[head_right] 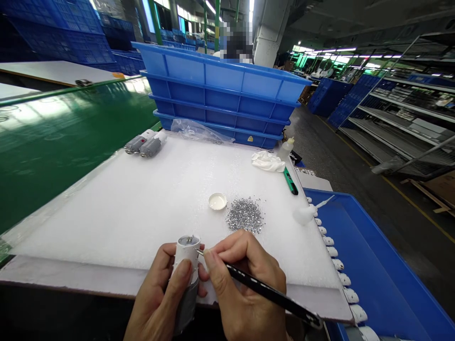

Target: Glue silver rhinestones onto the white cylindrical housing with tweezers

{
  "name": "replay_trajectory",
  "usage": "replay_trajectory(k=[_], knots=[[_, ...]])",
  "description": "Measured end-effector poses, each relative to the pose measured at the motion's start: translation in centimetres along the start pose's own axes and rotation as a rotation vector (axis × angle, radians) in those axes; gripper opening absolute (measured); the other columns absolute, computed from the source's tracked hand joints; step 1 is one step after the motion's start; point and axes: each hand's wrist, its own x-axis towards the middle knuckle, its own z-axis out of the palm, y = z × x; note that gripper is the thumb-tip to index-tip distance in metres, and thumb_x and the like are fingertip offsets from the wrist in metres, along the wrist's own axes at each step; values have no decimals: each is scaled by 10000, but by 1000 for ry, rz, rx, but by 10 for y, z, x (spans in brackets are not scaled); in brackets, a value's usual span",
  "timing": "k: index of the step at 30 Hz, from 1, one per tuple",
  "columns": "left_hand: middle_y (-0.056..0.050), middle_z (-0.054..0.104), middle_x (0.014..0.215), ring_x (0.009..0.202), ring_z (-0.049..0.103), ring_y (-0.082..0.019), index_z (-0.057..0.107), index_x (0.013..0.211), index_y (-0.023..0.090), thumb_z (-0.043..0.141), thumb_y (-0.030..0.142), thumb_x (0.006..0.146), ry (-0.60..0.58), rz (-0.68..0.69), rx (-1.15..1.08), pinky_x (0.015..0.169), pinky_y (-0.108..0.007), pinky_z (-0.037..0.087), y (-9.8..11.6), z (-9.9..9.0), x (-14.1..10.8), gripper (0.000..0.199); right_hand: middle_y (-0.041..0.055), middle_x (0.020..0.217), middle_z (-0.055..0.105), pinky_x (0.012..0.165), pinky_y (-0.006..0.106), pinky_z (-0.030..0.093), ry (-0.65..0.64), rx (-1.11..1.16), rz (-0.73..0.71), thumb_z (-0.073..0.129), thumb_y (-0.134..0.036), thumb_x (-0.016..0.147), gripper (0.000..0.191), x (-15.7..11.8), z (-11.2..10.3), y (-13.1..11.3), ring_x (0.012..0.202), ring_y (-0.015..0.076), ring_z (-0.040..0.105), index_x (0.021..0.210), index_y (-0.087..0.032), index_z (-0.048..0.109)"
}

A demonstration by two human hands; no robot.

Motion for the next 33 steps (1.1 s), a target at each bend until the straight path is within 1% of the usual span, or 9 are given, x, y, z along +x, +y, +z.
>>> replay_trajectory(k=[2,8,13,17,22,26,28,31,33], knots=[[0,654,725,682,566,-151,600,921,233,643,489,891,9,-8,-1,564,-239,447,0,1,0,261,-1,655,642,466,231,493,30,0,21,701,-277,868,225,-2,2,0,537,129,594,678,-236,588],[4,654,723,688,570,-149,598,936,234,638,468,899,15,8,19,566,-232,440,0,1,0,241,-4,666,644,453,226,469,19,-22,14,691,-269,874,216,-3,1,1,536,124,590,685,-238,591],[7,651,753,706,578,-151,580,927,236,624,471,906,6,-6,33,572,-239,439,1,1,0,240,-19,681,647,479,190,493,-70,-47,-78,669,-189,888,190,0,-4,4,561,108,614,725,-241,586],[10,648,767,698,573,-154,575,934,243,614,458,913,22,21,74,567,-249,427,-1,1,0,219,-27,691,649,474,180,493,-91,-73,-99,654,-182,899,184,1,-6,5,555,102,614,744,-245,577],[18,640,745,640,541,-160,586,982,256,646,408,897,140,165,246,630,-287,425,-8,0,0,184,-25,704,638,499,186,481,-69,-113,-109,663,-191,891,188,-2,-4,6,593,104,615,731,-235,576],[1,652,812,700,576,-192,571,985,271,622,428,895,240,284,387,686,-328,447,-14,-3,2,188,-16,704,631,494,205,458,-13,-107,-92,674,-212,881,197,-4,-2,6,598,111,598,713,-225,573],[0,643,832,731,591,-199,552,983,273,578,453,910,247,349,469,685,-333,469,-17,-6,4,196,-14,708,633,500,203,457,-14,-114,-100,675,-199,879,197,-5,-1,7,606,110,601,713,-218,572],[3,640,826,727,612,-189,533,982,267,565,444,920,219,436,583,640,-311,496,-19,-11,8,189,-20,710,637,496,195,450,-62,-140,-126,663,-180,887,185,-7,-1,9,612,107,610,729,-221,575],[12,636,802,690,613,-175,529,977,264,571,430,922,226,474,634,603,-289,503,-20,-14,10,180,-22,704,638,501,202,442,-26,-135,-124,655,-194,893,193,-9,1,11,613,109,608,725,-224,565]])
